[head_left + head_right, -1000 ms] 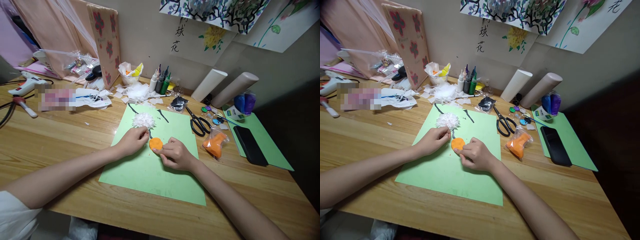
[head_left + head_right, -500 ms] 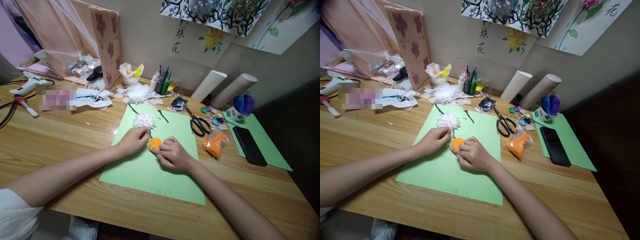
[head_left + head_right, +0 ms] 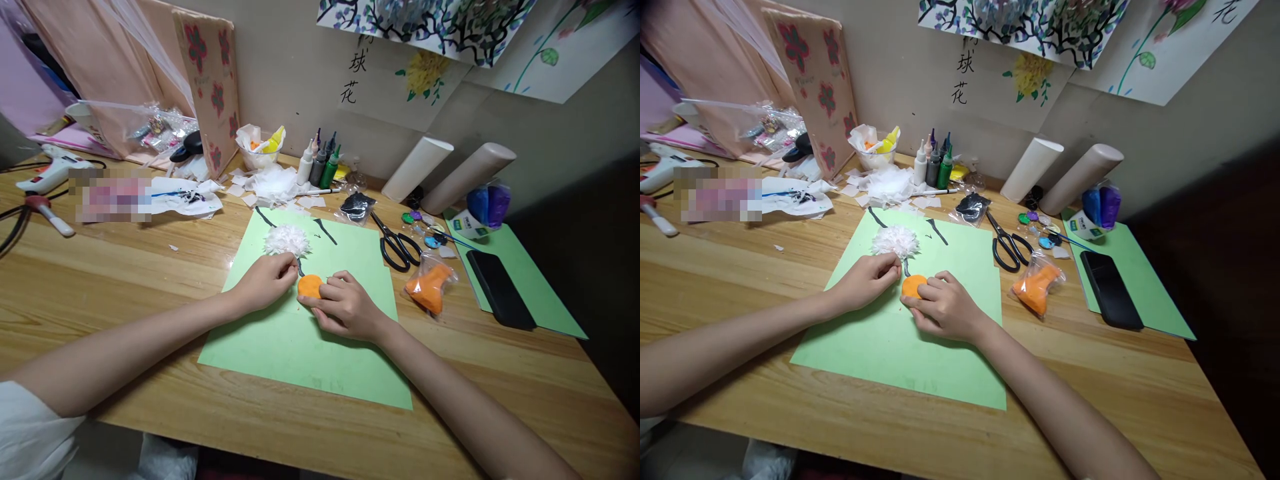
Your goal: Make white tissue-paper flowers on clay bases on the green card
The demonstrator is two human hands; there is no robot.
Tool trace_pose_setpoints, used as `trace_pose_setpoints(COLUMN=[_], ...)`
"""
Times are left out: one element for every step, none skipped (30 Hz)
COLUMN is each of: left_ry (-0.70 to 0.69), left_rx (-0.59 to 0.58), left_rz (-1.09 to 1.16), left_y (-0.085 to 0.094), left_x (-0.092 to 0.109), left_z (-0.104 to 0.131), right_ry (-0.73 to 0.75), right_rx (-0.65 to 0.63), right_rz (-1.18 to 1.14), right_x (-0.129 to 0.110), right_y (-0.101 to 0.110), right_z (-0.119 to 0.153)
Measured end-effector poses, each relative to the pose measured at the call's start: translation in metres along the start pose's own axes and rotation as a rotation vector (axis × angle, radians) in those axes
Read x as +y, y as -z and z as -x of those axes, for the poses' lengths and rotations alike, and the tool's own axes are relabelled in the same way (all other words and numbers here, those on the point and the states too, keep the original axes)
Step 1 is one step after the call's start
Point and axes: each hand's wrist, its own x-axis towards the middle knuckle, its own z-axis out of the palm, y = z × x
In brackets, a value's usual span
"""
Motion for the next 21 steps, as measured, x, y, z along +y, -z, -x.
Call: trace_pose_setpoints(left_ry=[0.004,0.007,0.01,0.011,0.012,0.014,0.015,0.014,0.012,0.009,0.006,0.002,0.0,-0.001,-0.001,-0.002,0.0,0.002,0.005,0.007,0.009], left_rx=[-0.003,-0.006,-0.009,-0.011,-0.013,-0.015,-0.016,-0.016,-0.017,-0.018,-0.017,-0.016,-0.015,-0.013,-0.012,-0.012,-0.013,-0.014,-0.014,-0.014,-0.012], left_rz=[0.002,0.003,0.004,0.005,0.007,0.008,0.009,0.009,0.008,0.007,0.007,0.007,0.008,0.009,0.01,0.01,0.009,0.008,0.007,0.007,0.008], left_y=[0.0001,0.0002,0.0004,0.0006,0.0008,0.0009,0.001,0.0009,0.0009,0.0008,0.0006,0.0005,0.0005,0.0004,0.0004,0.0004,0.0004,0.0003,0.0003,0.0001,0.0], left_x=[0.0003,0.0006,0.0009,0.0011,0.0013,0.0014,0.0013,0.0011,0.0009,0.0007,0.0005,0.0003,0.0002,0.0002,0.0002,0.0003,0.0004,0.0005,0.0006,0.0006,0.0006], left_z=[0.0,0.0,0.0,0.0,0.0001,0.0001,0.0001,0.0001,0.0001,0.0,-0.0001,-0.0002,-0.0004,-0.0005,-0.0006,-0.0007,-0.0008,-0.0008,-0.0008,-0.0008,-0.0007], right_ry=[-0.01,-0.036,-0.073,-0.113,-0.147,-0.167,-0.173,-0.175,-0.176,-0.178,-0.181,-0.184,-0.187,-0.189,-0.19,-0.19,-0.188,-0.181,-0.171,-0.158,-0.144], right_rx=[0.028,0.049,0.058,0.054,0.04,0.019,-0.001,-0.018,-0.029,-0.037,-0.043,-0.049,-0.054,-0.061,-0.068,-0.074,-0.077,-0.076,-0.075,-0.074,-0.071], right_rz=[-0.003,-0.001,0.006,0.016,0.026,0.032,0.033,0.032,0.031,0.027,0.022,0.016,0.009,0.003,-0.003,-0.006,-0.007,-0.007,-0.006,-0.006,-0.005], right_x=[0.0004,0.0008,0.0012,0.0014,0.0015,0.0016,0.0016,0.0015,0.0015,0.0016,0.0018,0.002,0.0023,0.0025,0.0028,0.003,0.0031,0.0031,0.003,0.003,0.0028], right_y=[0.0,0.0,0.0,0.0,-0.0001,-0.0001,-0.0002,-0.0003,-0.0004,-0.0005,-0.0005,-0.0004,-0.0002,0.0001,0.0004,0.0008,0.0011,0.0014,0.0015,0.0015,0.0013], right_z=[0.001,0.0019,0.0025,0.0027,0.0026,0.0022,0.0016,0.0008,0.0,-0.0008,-0.0015,-0.0022,-0.0027,-0.0032,-0.0035,-0.0037,-0.0037,-0.0037,-0.0035,-0.0033,-0.003])
